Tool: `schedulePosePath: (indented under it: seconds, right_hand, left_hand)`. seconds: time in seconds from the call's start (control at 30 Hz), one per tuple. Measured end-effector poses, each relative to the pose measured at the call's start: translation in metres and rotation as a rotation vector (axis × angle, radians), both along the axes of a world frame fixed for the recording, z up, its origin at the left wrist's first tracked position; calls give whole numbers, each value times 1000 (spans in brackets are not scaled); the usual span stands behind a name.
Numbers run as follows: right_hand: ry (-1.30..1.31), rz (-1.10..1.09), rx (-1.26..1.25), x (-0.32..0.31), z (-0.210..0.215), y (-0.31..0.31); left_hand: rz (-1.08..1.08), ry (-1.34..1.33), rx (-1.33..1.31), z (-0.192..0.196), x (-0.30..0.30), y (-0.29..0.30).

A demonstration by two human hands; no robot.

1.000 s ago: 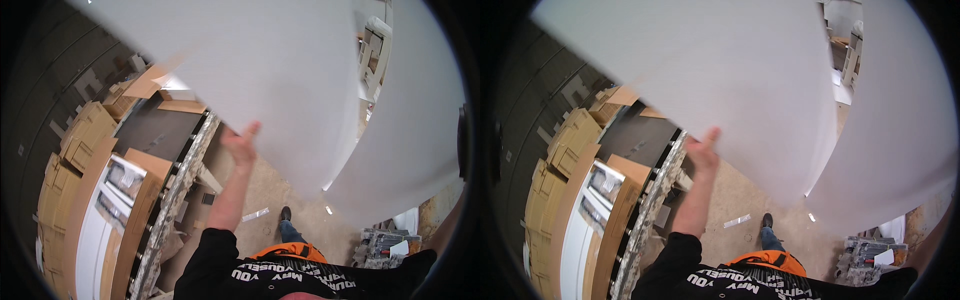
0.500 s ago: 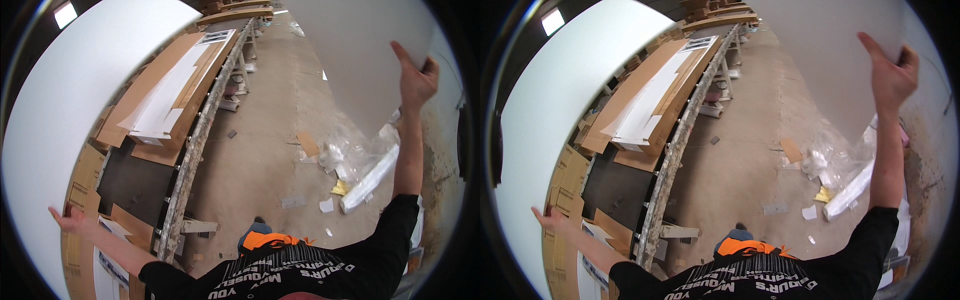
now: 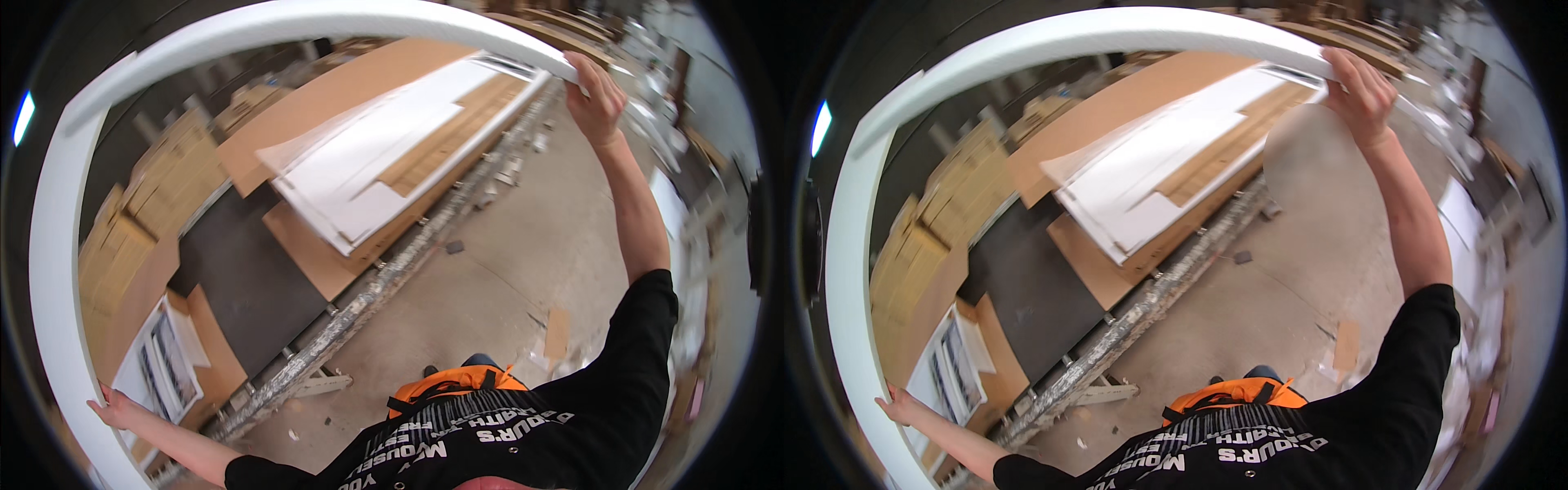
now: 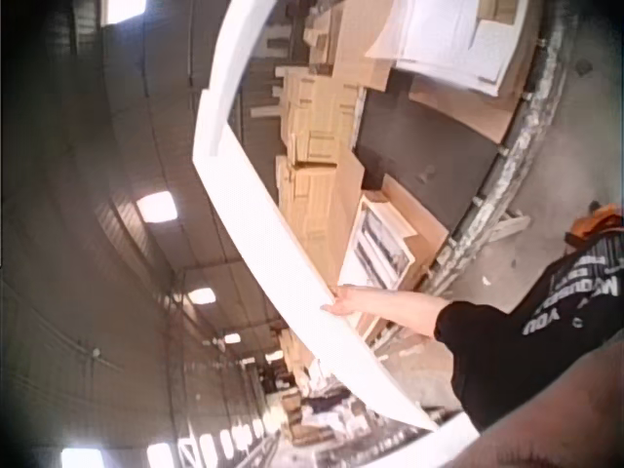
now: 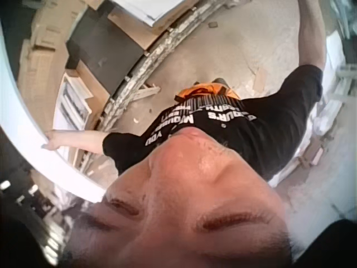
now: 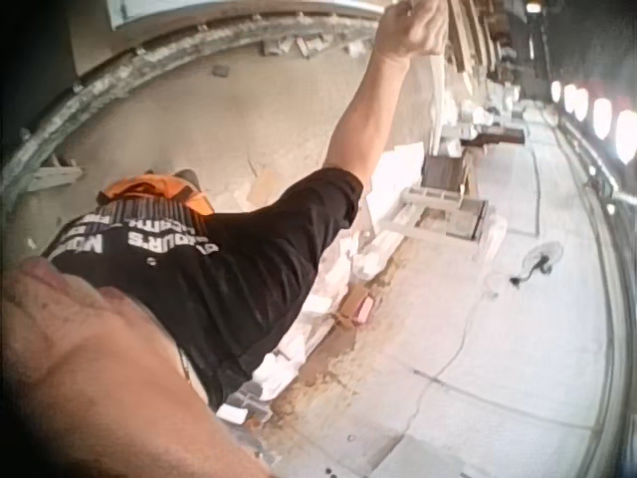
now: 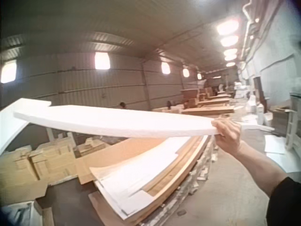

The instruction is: The person packs a large white furniture panel into a cardboard box by hand. They place the panel inside the box on a conveyor belt, add protective foam pieces, fold the cardboard flaps, and seal the box using a tape dispenser.

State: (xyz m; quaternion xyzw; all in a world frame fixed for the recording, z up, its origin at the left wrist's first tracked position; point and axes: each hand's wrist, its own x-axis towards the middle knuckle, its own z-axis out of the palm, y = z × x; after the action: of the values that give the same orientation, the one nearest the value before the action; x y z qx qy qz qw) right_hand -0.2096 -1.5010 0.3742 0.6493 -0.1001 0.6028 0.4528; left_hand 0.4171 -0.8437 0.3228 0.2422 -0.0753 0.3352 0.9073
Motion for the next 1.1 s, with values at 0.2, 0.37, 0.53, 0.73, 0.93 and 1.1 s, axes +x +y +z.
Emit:
schedulePosePath:
  seconds: [0.2,0.37,0.53,0.73,0.93,1.1]
  right_hand:
    - [135,144,82,109,-37,-162]
    - [487,52,550,186,-140,-330]
    - [1054,-278,603,161,-257,-428]
    - [1133,59,779,136,-300,-438]
    - [1200,351,700,117,-284,-474]
    - [1164,387,584,115,-289,-490]
  left_hand:
    - [302,19,-74,-9,-81,79]
    - [474,198,8,-58,-214,111]
    - [453,288,21,-30,-325,-3]
    - [519,408,101,-21,-357,-71]
    - [547,501,140,-12,-368,-157]
    - [485,509,231,-11,-378,-203]
